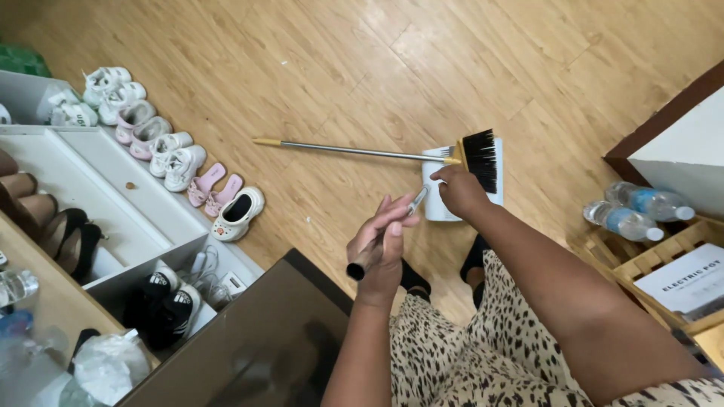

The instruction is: The person sweeps the floor with a broom and dustpan, moving a white chair to clean underneath it. They gather debris into the dustpan and continue sweeping around the room.

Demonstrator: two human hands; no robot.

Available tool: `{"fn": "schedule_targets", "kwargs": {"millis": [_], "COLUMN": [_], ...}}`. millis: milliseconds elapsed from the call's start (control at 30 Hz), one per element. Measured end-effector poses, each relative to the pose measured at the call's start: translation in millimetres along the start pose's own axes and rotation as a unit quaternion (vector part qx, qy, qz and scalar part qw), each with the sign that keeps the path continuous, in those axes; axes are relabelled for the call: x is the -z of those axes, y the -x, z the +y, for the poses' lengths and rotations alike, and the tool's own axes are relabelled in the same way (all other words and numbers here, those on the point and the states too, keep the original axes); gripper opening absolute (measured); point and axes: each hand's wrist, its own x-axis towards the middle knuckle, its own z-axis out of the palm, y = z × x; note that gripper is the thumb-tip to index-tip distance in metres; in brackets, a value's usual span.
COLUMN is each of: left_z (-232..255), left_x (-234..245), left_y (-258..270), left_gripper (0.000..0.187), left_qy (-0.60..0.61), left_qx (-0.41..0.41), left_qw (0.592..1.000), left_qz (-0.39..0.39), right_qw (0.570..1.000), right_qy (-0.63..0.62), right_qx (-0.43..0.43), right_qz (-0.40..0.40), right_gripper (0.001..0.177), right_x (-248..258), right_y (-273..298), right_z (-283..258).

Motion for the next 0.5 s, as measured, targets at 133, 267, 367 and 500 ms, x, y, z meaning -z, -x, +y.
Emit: {"fn": "schedule_targets", "kwargs": {"millis": [133, 267, 367, 500], "left_z": [-21.6, -20.8, -28.6, -35.1], "left_x": [8.8, 7.2, 11.9, 22.6], "left_y": [0.0, -7.3, -7.6, -6.9], "left_gripper": [0.018, 0.02, 0.022, 0.023], "left_qy": [0.056, 0.035, 0.068, 0.071], "left_qx": [0.007, 0.025, 0.027, 0.005], "left_qw": [0.998, 0.998, 0.995, 0.995], "left_qz": [0.014, 0.045, 0.06, 0.066], "right_qw": [0.993, 0.999, 0.997, 0.997], "right_qy": [0.055, 0.042, 0.056, 0.071], "right_qx": [0.1, 0.028, 0.046, 0.007], "right_qz": [0.04, -0.011, -0.007, -0.025], "right_gripper": [0.024, 0.025, 0.027, 0.029], "right_x": [-42.4, -66.8, -85.6, -102.6], "right_y": [-33.4, -54.2, -69.6, -86.1], "right_z": [45.6, 57.0, 72.7, 87.3]}}
